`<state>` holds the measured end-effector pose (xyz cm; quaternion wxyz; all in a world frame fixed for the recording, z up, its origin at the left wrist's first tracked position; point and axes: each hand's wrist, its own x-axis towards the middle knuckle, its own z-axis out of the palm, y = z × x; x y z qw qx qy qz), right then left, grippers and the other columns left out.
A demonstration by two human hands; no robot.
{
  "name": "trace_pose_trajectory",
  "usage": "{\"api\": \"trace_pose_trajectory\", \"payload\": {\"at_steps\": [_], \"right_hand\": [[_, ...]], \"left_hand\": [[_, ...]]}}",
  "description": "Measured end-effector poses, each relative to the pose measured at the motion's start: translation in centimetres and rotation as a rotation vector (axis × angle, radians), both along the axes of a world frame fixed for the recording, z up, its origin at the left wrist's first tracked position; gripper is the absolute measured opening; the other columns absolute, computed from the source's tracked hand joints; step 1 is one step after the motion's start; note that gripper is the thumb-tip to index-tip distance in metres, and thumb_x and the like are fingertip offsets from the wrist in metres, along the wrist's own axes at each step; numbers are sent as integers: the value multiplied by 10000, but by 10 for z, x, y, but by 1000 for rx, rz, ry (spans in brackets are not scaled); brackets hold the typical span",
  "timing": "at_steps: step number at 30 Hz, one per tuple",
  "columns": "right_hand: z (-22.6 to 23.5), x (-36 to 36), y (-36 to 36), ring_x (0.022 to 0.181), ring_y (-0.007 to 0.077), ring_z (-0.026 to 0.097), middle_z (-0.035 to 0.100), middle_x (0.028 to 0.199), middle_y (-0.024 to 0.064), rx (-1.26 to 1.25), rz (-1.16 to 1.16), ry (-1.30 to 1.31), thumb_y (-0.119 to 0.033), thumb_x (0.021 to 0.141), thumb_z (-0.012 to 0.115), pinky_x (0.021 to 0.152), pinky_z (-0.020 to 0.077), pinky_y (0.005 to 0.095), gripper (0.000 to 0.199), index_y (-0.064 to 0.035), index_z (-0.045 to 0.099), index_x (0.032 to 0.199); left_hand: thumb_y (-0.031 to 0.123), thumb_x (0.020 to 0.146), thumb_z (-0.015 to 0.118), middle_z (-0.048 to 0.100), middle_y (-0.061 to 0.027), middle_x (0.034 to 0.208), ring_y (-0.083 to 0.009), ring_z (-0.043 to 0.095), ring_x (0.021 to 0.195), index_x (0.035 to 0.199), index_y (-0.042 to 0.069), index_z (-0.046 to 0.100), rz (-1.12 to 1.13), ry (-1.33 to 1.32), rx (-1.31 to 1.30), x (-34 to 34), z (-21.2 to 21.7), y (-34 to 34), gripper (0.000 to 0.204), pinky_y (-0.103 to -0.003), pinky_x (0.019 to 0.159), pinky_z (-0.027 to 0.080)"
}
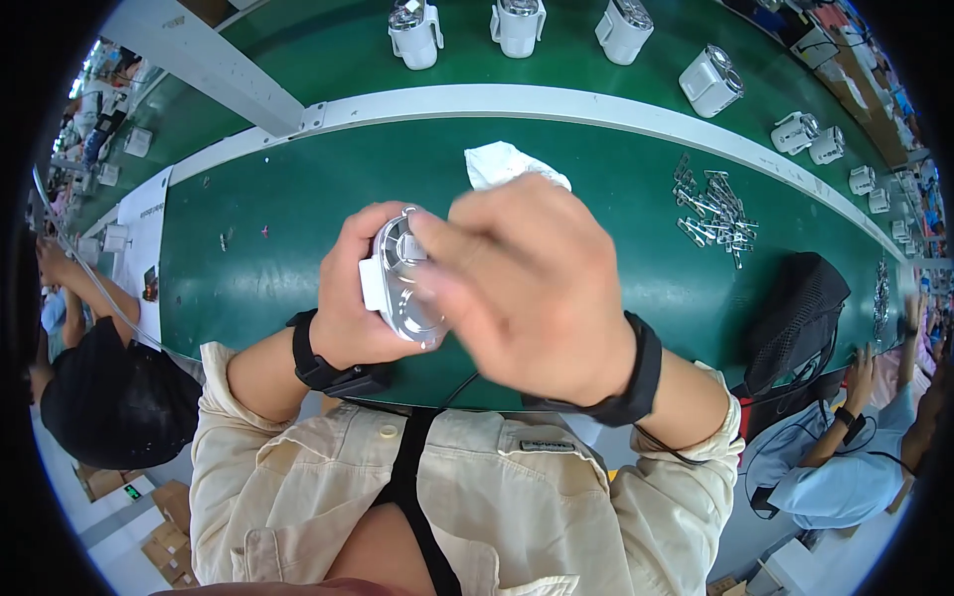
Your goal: The person picks up a flashlight from the conveyor belt, wipes it with a cloth, and presses a small metal component into the casing by hand before returning it to the belt.
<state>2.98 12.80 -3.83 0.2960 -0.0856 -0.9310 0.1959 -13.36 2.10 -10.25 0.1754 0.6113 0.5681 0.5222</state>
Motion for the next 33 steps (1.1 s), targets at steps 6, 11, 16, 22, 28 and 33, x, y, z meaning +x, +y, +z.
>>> {"api": "trace_pose_trajectory", "payload": {"at_steps": [6, 11, 16, 22, 28, 33], "right_hand": [[-19, -6, -13, 1116, 217, 553, 574, 1203, 128, -1250, 140, 180, -123, 884, 651, 960, 437, 336, 367, 9, 621, 1225], [-15, -4, -7, 1250, 225, 477, 457, 1396, 165, -1595, 314, -9, -101, 871, 654, 1028, 393, 355, 462, -4, 555, 1312], [-21, -4, 8, 1295, 234, 440, 388, 1463, 185, -1410, 579, -174, -98, 865, 647, 1071, 337, 356, 565, -12, 463, 1392], [-27, -6, -4, 1338, 266, 391, 341, 1492, 189, -1514, 562, -11, -142, 888, 613, 1096, 299, 371, 531, -5, 473, 1382], [-30, -8, -10, 1328, 276, 394, 325, 1492, 194, -1568, 526, 45, -194, 907, 589, 1088, 306, 383, 501, 4, 496, 1358], [-35, -9, -4, 1306, 274, 413, 337, 1478, 201, -1414, 602, -21, -232, 922, 577, 1075, 317, 385, 476, 13, 524, 1327]], "left_hand": [[155, 582, 891, 590, -90, 1083, -179, 604, 971, 1264, 32, 417, -198, -98, -31, 1, 0, -9, 839, -311, 820, 489], [203, 544, 900, 601, -104, 1118, -226, 626, 973, 1239, 40, 467, -309, -73, 18, -2, 1, -11, 835, -332, 809, 499], [247, 517, 911, 622, -104, 1088, -245, 642, 937, 1204, 40, 505, -493, -211, -26, -1, -19, -12, 825, -338, 781, 507], [270, 516, 911, 633, -103, 1049, -238, 644, 893, 1193, 34, 511, -439, -231, 15, -2, -17, -8, 821, -332, 756, 509], [268, 518, 906, 633, -98, 1043, -228, 641, 891, 1184, 31, 523, -407, -221, 15, -3, -11, -11, 804, -329, 755, 509], [250, 525, 901, 631, -95, 1038, -224, 641, 899, 1186, 28, 528, -437, -227, -8, -3, -9, -9, 790, -326, 759, 510]]}}
